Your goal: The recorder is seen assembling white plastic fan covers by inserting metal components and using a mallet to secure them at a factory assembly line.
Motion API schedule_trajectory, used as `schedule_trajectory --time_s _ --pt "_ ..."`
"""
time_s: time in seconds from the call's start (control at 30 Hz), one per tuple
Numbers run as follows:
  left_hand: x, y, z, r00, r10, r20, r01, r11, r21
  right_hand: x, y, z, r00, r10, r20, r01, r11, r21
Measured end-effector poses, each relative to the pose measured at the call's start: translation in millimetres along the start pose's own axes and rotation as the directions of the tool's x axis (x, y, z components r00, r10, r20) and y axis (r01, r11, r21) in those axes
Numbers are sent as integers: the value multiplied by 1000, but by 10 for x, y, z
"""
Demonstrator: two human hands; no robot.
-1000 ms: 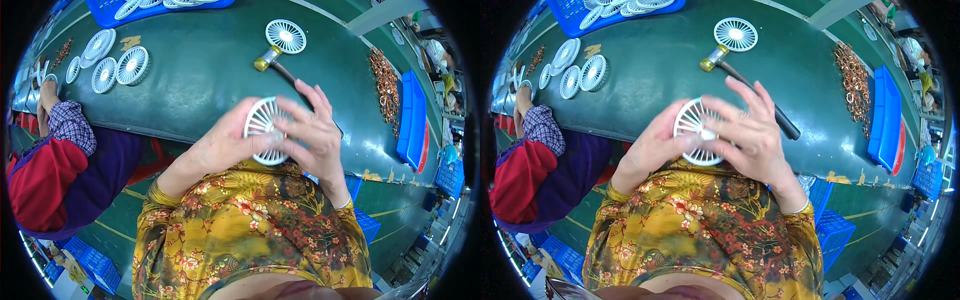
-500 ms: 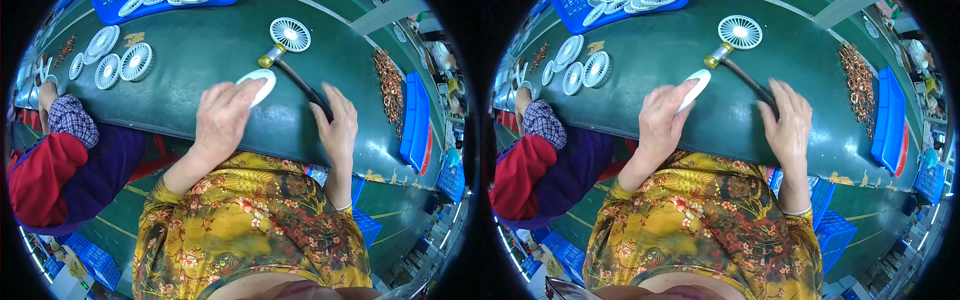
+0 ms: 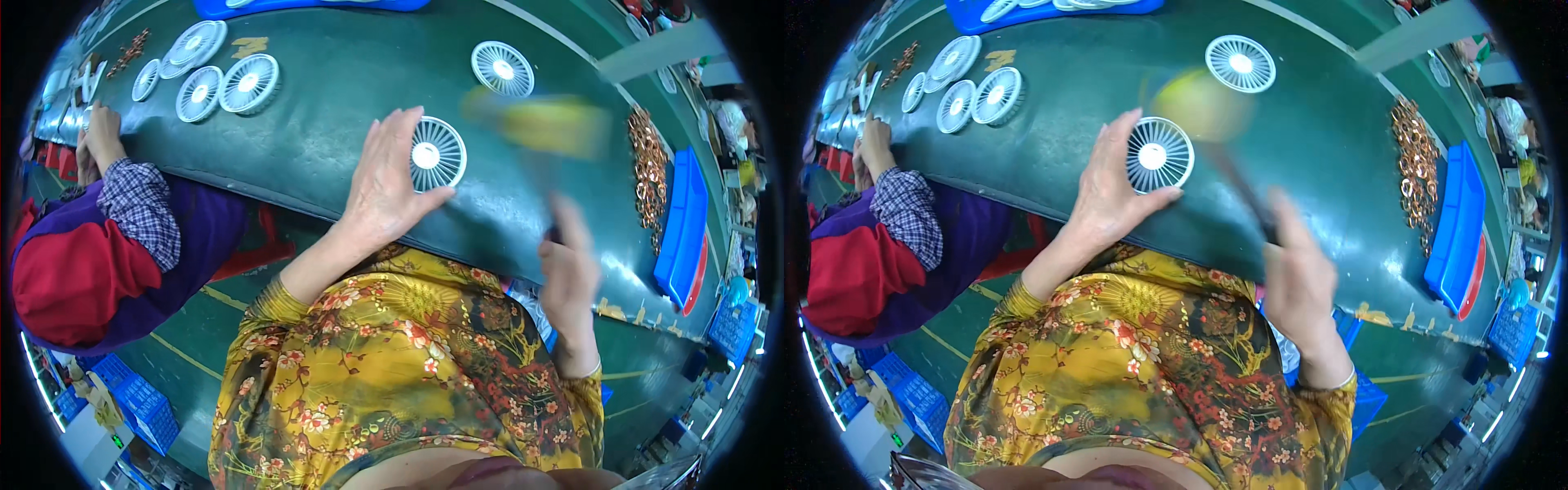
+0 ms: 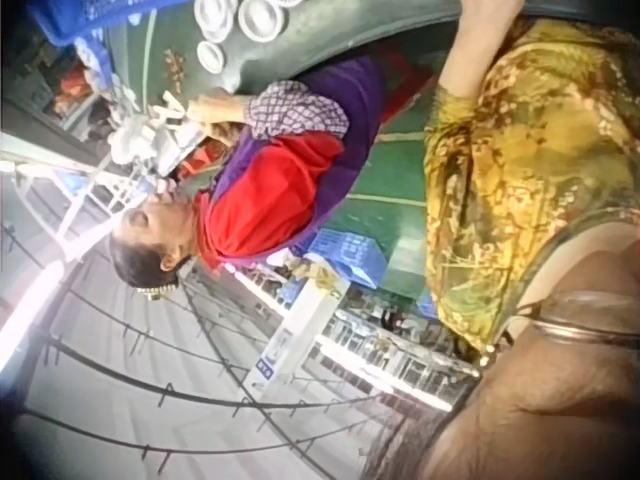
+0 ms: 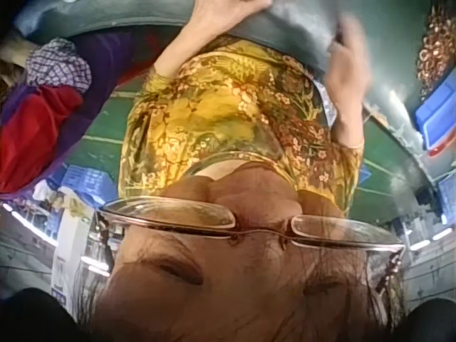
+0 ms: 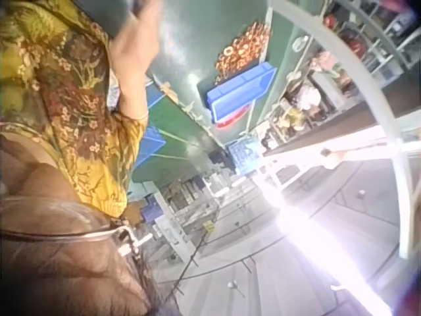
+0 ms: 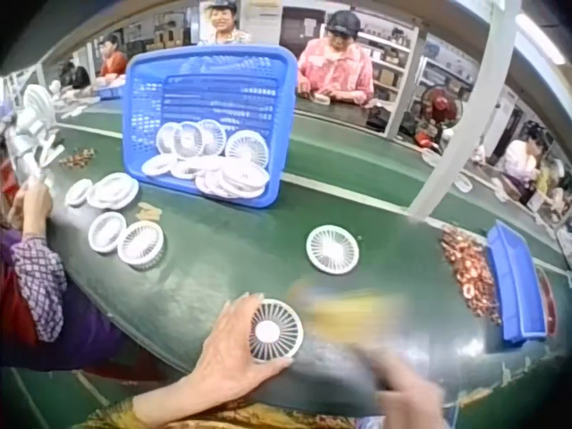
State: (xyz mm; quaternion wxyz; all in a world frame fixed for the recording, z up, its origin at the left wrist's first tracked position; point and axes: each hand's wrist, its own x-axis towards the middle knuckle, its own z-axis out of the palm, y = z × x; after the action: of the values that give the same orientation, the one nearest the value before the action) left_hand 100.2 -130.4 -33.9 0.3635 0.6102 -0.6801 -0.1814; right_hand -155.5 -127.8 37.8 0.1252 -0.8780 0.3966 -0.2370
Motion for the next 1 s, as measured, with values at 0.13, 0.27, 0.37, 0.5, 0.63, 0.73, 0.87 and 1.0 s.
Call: schedule_trajectory --time_s 0.13,0.27,0.37,0.5,0.63,0.73,0.87,1.0 --pt "33 -145 62 998 28 56 -31 998 57 161 -52 154 854 381 355 -441 891 105" --pt "87 -352 -131 991 -37 -127 5 969 -247 195 -122 90 856 395 333 -475 856 205" --pt "152 -638 -454 895 -64 -441 18 994 -108 179 -180 193 855 297 426 -428 867 256" --pt "48 -867 -646 876 -139 -461 64 983 -174 276 -264 104 887 317 336 -435 816 380" --pt "-65 -792 -678 897 -88 -433 58 995 -82 276 -279 135 963 262 57 -267 915 302" --pt "-54 -785 -656 883 29 -469 29 993 115 147 -123 446 894 327 306 -387 908 162" --pt "-60 -908 -746 877 103 -470 87 927 365 -48 -66 298 882 389 265 -433 892 132" --pt "11 -1155 -945 885 1 -466 272 811 519 -136 -128 212 894 264 361 -371 889 269"
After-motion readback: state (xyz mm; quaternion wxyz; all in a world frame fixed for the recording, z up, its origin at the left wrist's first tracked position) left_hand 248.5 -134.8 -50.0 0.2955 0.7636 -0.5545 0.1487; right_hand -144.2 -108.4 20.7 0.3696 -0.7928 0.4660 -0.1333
